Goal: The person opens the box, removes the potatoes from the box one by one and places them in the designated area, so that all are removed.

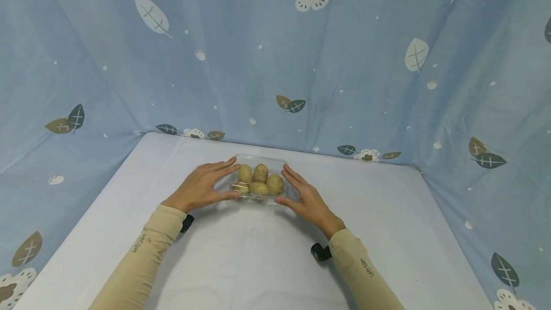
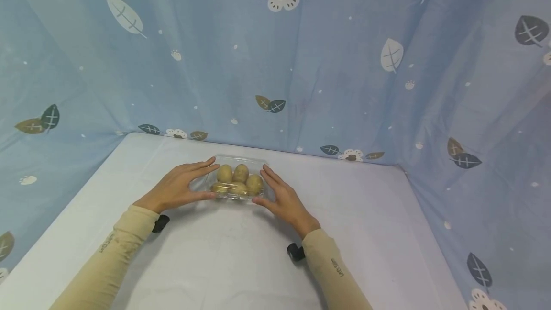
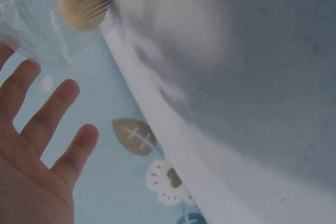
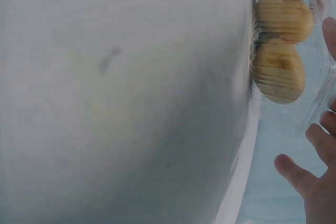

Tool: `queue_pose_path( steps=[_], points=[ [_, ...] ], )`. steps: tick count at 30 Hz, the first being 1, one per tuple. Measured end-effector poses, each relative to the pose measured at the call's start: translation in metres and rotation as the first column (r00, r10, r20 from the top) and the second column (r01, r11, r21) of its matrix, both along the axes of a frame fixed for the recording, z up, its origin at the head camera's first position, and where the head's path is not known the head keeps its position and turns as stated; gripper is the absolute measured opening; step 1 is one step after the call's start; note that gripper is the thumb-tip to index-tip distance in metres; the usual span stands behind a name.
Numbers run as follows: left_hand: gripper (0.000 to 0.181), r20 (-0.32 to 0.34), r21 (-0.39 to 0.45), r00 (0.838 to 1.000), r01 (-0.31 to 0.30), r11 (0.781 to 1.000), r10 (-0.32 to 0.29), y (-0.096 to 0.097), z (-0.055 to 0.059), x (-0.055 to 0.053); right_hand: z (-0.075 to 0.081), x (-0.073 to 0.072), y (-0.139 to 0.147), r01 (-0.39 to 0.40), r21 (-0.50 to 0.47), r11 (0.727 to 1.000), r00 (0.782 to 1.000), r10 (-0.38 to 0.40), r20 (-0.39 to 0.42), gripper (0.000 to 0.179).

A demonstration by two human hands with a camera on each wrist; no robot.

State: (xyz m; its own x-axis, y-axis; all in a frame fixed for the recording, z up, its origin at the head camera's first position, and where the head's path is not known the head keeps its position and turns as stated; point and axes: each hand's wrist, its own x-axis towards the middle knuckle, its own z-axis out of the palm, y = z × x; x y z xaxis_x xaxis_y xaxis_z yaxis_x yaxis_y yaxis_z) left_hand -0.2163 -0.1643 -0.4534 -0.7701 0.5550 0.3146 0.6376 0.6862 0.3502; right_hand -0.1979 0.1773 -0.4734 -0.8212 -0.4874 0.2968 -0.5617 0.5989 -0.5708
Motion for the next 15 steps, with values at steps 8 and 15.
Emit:
queue_pose_path(
  steps=[8, 15],
  points=[
    [0.08, -0.001, 0.016, 1.0, -0.001, 1.0, 0.001, -0.0041, 0.0043, -0.0004, -0.0024, 0.0034, -0.0005, 0.009, 0.003, 1.0, 0.996, -0.009, -0.087, 0.082],
    [0.078, -0.069, 0.033, 0.997, 0.036, 0.999, -0.034, -0.0046, 0.0039, -0.002, 0.0021, 0.0054, 0.0011, 0.017, 0.004, 1.0, 0.997, -0.017, -0.078, 0.08]
  ],
)
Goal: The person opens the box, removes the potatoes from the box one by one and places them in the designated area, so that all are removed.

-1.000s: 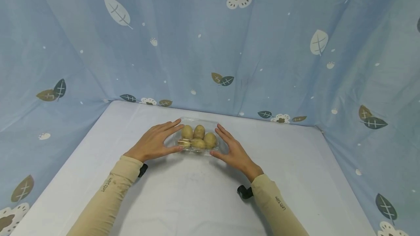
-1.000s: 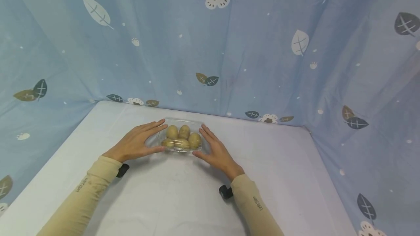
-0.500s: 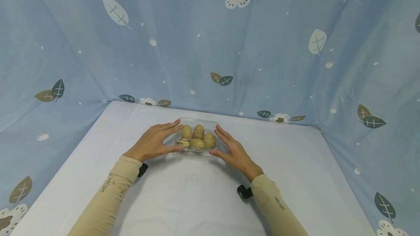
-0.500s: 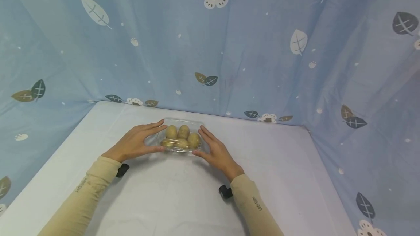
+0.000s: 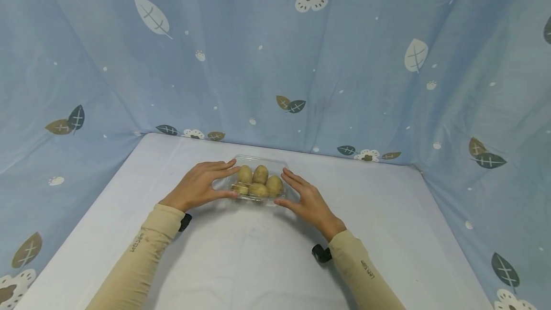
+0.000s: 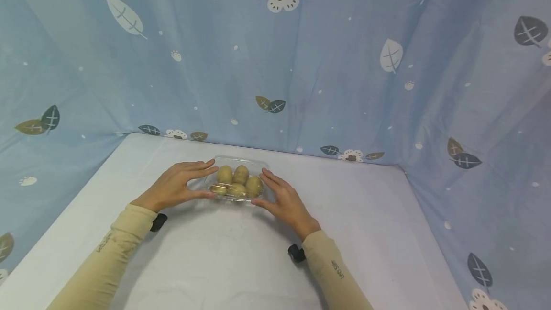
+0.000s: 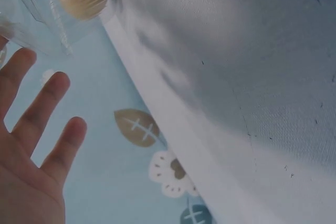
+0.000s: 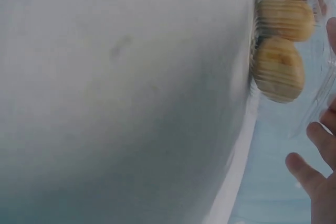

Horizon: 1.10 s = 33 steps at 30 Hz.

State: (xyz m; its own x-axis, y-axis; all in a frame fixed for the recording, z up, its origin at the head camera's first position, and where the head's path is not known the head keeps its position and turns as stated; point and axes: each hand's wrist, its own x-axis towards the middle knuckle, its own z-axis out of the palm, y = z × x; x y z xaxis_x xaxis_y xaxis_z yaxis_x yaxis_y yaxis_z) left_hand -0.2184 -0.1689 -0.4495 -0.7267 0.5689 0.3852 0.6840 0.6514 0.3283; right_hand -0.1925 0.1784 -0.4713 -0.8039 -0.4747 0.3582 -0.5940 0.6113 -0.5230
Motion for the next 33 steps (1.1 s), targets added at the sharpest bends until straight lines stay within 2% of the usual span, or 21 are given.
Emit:
queue_pose_path(
  steps=[5, 11, 15, 20, 24, 26, 29, 33],
  points=[
    [0.076, -0.027, 0.019, 0.999, 0.017, 1.0, -0.017, 0.0, 0.001, -0.001, 0.005, -0.002, 0.0, -0.015, 0.018, 1.0, 1.0, 0.015, -0.004, 0.077],
    [0.071, -0.009, 0.032, 1.0, 0.025, 0.999, -0.024, 0.0, 0.006, -0.001, 0.009, -0.007, 0.001, -0.039, 0.03, 0.999, 0.997, 0.041, -0.071, 0.073],
    [0.069, -0.006, 0.035, 1.0, 0.026, 0.999, -0.026, 0.0, 0.009, -0.002, 0.014, -0.008, 0.001, -0.057, 0.025, 0.998, 0.996, 0.059, -0.064, 0.072],
    [0.066, 0.012, 0.033, 1.0, 0.003, 0.999, -0.003, -0.001, 0.011, -0.002, 0.021, -0.009, 0.002, -0.067, -0.015, 0.998, 0.998, 0.067, -0.014, 0.071],
    [0.06, 0.008, 0.068, 0.999, -0.046, 0.997, 0.046, -0.002, 0.01, -0.002, 0.024, -0.01, 0.003, -0.071, -0.059, 0.996, 0.997, 0.07, -0.027, 0.063],
    [0.056, -0.023, 0.101, 0.998, -0.061, 0.993, 0.064, -0.003, 0.01, -0.002, 0.026, -0.011, 0.004, -0.07, -0.083, 0.994, 0.996, 0.064, -0.064, 0.056],
    [0.049, -0.11, 0.159, 0.99, -0.068, 0.985, 0.086, -0.002, 0.012, -0.002, 0.032, -0.013, 0.004, -0.074, -0.138, 0.988, 0.988, 0.054, -0.141, 0.045],
    [0.042, -0.258, 0.226, 0.961, -0.039, 0.973, 0.098, -0.001, 0.017, -0.005, 0.04, -0.015, 0.003, -0.079, -0.204, 0.976, 0.972, 0.031, -0.232, 0.036]
  ],
)
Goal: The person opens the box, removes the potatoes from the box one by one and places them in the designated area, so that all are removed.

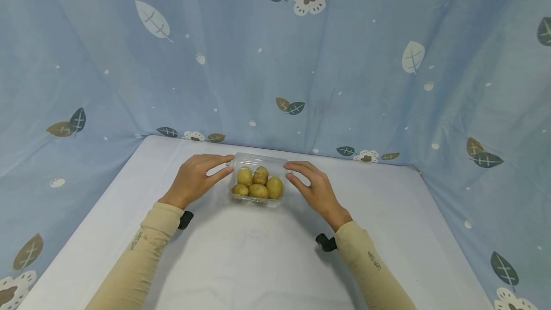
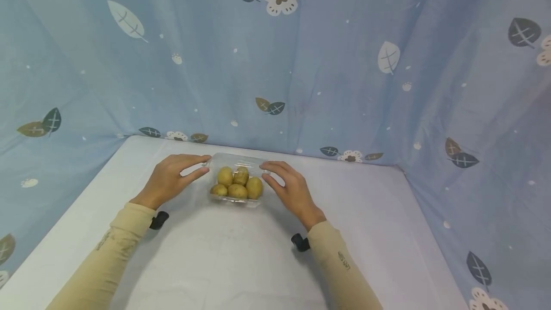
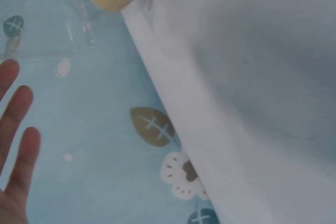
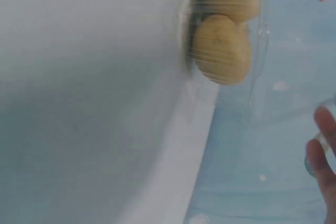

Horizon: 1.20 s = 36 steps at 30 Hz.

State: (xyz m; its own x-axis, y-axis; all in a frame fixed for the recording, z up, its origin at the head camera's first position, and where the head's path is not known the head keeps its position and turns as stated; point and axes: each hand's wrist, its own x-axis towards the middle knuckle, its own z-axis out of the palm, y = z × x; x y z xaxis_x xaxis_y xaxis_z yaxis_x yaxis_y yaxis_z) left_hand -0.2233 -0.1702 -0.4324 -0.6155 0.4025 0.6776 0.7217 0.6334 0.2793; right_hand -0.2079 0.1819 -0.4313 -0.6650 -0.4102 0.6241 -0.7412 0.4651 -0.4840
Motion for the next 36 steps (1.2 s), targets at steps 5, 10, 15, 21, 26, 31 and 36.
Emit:
queue_pose_path(
  steps=[5, 10, 15, 21, 26, 31, 36],
  points=[
    [0.033, -0.116, 0.045, 0.993, -0.012, 0.999, 0.017, 0.004, 0.01, -0.01, 0.008, -0.007, 0.001, 0.024, -0.063, 0.998, 0.999, -0.026, -0.027, 0.032],
    [0.027, -0.121, 0.071, 0.991, -0.053, 0.996, 0.061, 0.009, 0.015, -0.022, 0.014, -0.019, 0.0, 0.044, -0.105, 0.993, 0.999, -0.047, -0.022, 0.027],
    [0.024, -0.017, 0.134, 0.995, -0.099, 0.986, 0.102, 0.014, 0.015, -0.033, 0.018, -0.033, -0.004, 0.097, -0.147, 0.984, 0.995, -0.098, 0.003, 0.021],
    [0.025, 0.166, 0.17, 0.977, -0.164, 0.972, 0.136, 0.021, 0.017, -0.045, 0.02, -0.047, -0.007, 0.193, -0.194, 0.962, 0.98, -0.18, 0.082, 0.022],
    [0.027, 0.259, 0.181, 0.953, -0.21, 0.961, 0.159, 0.027, 0.018, -0.054, 0.023, -0.058, -0.011, 0.24, -0.255, 0.937, 0.961, -0.192, 0.2, 0.024],
    [0.029, 0.346, 0.222, 0.924, -0.25, 0.942, 0.164, 0.031, 0.016, -0.062, 0.021, -0.071, -0.015, 0.279, -0.277, 0.919, 0.923, -0.178, 0.341, 0.026],
    [0.029, 0.419, 0.225, 0.894, -0.275, 0.935, 0.163, 0.033, 0.012, -0.07, 0.015, -0.079, -0.015, 0.325, -0.302, 0.896, 0.872, -0.161, 0.462, 0.028]
  ],
)
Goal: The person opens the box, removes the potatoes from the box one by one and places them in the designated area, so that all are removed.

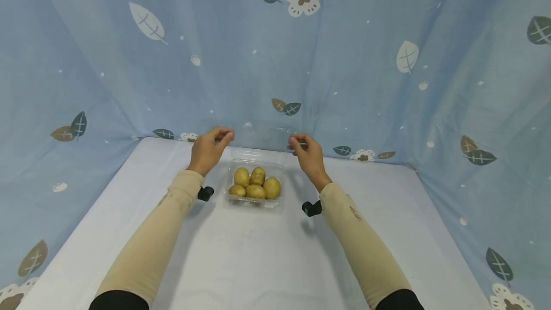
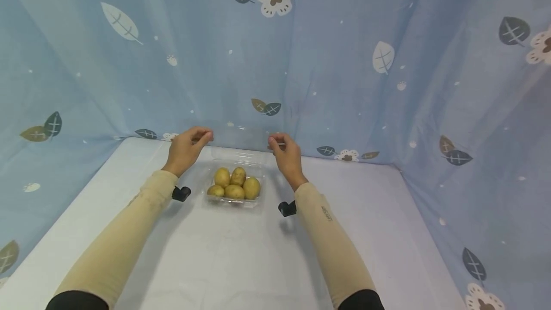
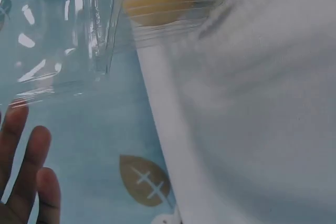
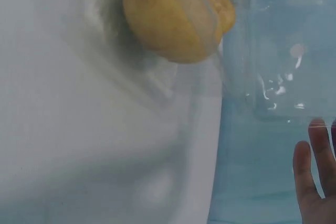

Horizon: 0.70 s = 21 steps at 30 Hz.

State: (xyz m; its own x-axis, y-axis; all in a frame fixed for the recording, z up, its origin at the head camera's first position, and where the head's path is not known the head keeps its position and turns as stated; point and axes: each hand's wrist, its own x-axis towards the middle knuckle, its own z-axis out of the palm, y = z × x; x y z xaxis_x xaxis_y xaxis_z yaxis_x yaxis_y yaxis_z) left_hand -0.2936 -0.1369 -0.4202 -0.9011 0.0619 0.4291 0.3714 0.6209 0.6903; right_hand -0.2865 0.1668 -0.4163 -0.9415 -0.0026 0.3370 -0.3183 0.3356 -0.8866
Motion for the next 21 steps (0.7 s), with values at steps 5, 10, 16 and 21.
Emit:
queue_pose_path(
  steps=[5, 10, 16, 21],
  points=[
    [0.028, 0.099, -0.028, 0.995, 0.012, 1.0, -0.01, 0.001, -0.006, -0.005, -0.004, -0.003, 0.001, -0.023, 0.001, 1.0, 0.997, 0.023, 0.08, 0.031],
    [0.032, 0.267, -0.053, 0.964, 0.022, 0.998, -0.007, -0.001, -0.016, -0.008, -0.013, -0.005, 0.001, -0.09, 0.067, 0.994, 0.968, 0.071, 0.241, 0.034],
    [0.031, 0.364, -0.059, 0.931, 0.042, 0.997, -0.018, 0.001, -0.024, -0.009, -0.028, -0.006, 0.001, -0.087, 0.097, 0.991, 0.941, 0.05, 0.334, 0.034],
    [0.033, 0.388, -0.111, 0.922, 0.034, 0.993, 0.012, 0.003, -0.025, -0.01, -0.031, -0.006, -0.001, -0.058, 0.119, 0.991, 0.946, 0.017, 0.322, 0.033]
  ],
)
